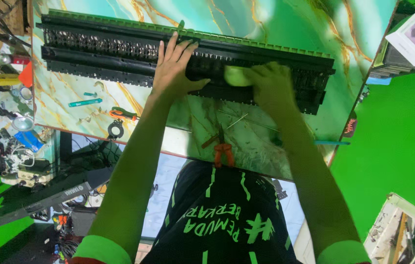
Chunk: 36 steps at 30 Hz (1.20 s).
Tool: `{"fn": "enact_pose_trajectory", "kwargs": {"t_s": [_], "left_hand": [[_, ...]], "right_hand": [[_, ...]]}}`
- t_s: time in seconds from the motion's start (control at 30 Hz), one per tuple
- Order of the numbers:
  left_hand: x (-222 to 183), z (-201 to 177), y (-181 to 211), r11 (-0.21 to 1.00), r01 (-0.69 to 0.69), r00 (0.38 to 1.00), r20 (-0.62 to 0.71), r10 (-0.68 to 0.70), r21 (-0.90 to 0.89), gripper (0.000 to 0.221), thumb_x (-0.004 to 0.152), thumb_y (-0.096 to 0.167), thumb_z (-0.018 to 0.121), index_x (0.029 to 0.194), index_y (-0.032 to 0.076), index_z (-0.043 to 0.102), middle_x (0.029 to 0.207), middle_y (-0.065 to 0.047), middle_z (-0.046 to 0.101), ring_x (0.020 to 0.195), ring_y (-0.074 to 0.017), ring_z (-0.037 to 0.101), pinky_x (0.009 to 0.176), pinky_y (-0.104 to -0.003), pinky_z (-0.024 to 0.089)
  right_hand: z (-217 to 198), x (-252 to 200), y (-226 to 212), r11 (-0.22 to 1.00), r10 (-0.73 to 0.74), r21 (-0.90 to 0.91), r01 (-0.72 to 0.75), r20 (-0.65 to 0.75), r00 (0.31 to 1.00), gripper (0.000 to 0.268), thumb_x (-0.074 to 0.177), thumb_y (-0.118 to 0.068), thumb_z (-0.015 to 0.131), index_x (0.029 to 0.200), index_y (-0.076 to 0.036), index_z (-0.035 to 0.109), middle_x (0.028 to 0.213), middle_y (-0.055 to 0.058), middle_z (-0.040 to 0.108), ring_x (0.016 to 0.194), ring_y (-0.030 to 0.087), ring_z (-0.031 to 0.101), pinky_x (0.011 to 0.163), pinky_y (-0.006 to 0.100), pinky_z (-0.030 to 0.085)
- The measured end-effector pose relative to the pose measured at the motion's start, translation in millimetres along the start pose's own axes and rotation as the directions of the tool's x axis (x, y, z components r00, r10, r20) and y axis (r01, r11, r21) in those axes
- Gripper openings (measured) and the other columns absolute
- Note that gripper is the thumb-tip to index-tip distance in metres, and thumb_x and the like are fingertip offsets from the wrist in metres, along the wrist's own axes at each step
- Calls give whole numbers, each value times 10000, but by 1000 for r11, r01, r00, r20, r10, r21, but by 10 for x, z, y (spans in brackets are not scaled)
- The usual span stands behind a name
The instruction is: The person wipes the internal frame and individual keys of a disassembled electronic keyboard using a yellow sponge, handling the sponge and keyboard parts by hand.
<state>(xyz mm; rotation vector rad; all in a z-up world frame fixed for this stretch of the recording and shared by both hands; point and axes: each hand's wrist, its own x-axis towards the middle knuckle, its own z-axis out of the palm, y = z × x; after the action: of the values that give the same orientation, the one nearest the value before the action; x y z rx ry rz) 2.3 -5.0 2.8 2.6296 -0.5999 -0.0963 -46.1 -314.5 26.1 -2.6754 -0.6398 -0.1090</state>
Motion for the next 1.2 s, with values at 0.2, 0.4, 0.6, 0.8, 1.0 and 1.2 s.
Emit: {"fn": "enact_pose_trajectory", "kwargs": {"t_s": [0.2, 0.4, 0.6, 0.8, 1.0, 1.2], "left_hand": [[-48, 76, -26, 999, 44, 999, -15, -44, -12, 957, 770, 621, 864, 1499, 110, 511, 1528, -125, 481, 1550, -398, 195, 1236, -666, 44], [-26, 126, -84, 987, -12, 1000, -16, 15, 160, 908, 874, 614, 829, 1560, 124, 489, 1588, -101, 454, 1624, -383, 156, 1274, -665, 7], [-98, -1, 50, 997, 63, 997, 33, -64, 39, 1015, 813, 676, 826, 1570, 104, 466, 1626, -130, 424, 1578, -404, 149, 1246, -677, 11], [-97, -113, 201, 992, 45, 999, 21, -47, 121, 994, 888, 722, 716, 1607, 89, 454, 1670, -152, 393, 1581, -431, 171, 1232, -690, 30], [-122, -80, 194, 988, 63, 997, 36, -69, 143, 1016, 902, 772, 639, 1618, 81, 431, 1678, -175, 367, 1570, -446, 192, 1223, -688, 34], [-102, -67, 198, 990, 54, 998, 36, -59, 132, 1012, 929, 764, 616, 1641, 78, 403, 1696, -190, 342, 1584, -439, 196, 1247, -662, 61]], "right_hand": [[-413, -312, 262, 967, 215, -136, -216, -21, 976, 321, 858, -111, 707, 1177, -113, 733, 1153, 54, 716, 1118, 335, 565, 953, 510, 420], [-118, -313, 51, 998, -9, -62, 11, 39, 999, 392, 743, -144, 705, 1132, -98, 731, 1169, 167, 693, 1114, 355, 593, 920, 512, 451], [-606, -382, 238, 908, 378, -276, -314, 219, 900, 244, 919, -302, 759, 1048, -96, 746, 1047, 179, 676, 1060, 378, 606, 902, 523, 462], [-66, -393, 162, 995, -27, -97, 33, 57, 998, 314, 961, -171, 615, 1248, -167, 743, 1202, 149, 682, 1115, 334, 603, 976, 499, 463], [-446, -836, 716, 944, 268, -256, -209, 226, 937, 295, 915, -187, 638, 1184, -159, 756, 1148, 159, 686, 1071, 342, 625, 901, 495, 495], [-363, -745, 252, 999, 5, -37, 0, 132, 991, 278, 869, -202, 661, 1120, -151, 768, 1095, 170, 691, 1027, 350, 647, 826, 491, 527]]}}
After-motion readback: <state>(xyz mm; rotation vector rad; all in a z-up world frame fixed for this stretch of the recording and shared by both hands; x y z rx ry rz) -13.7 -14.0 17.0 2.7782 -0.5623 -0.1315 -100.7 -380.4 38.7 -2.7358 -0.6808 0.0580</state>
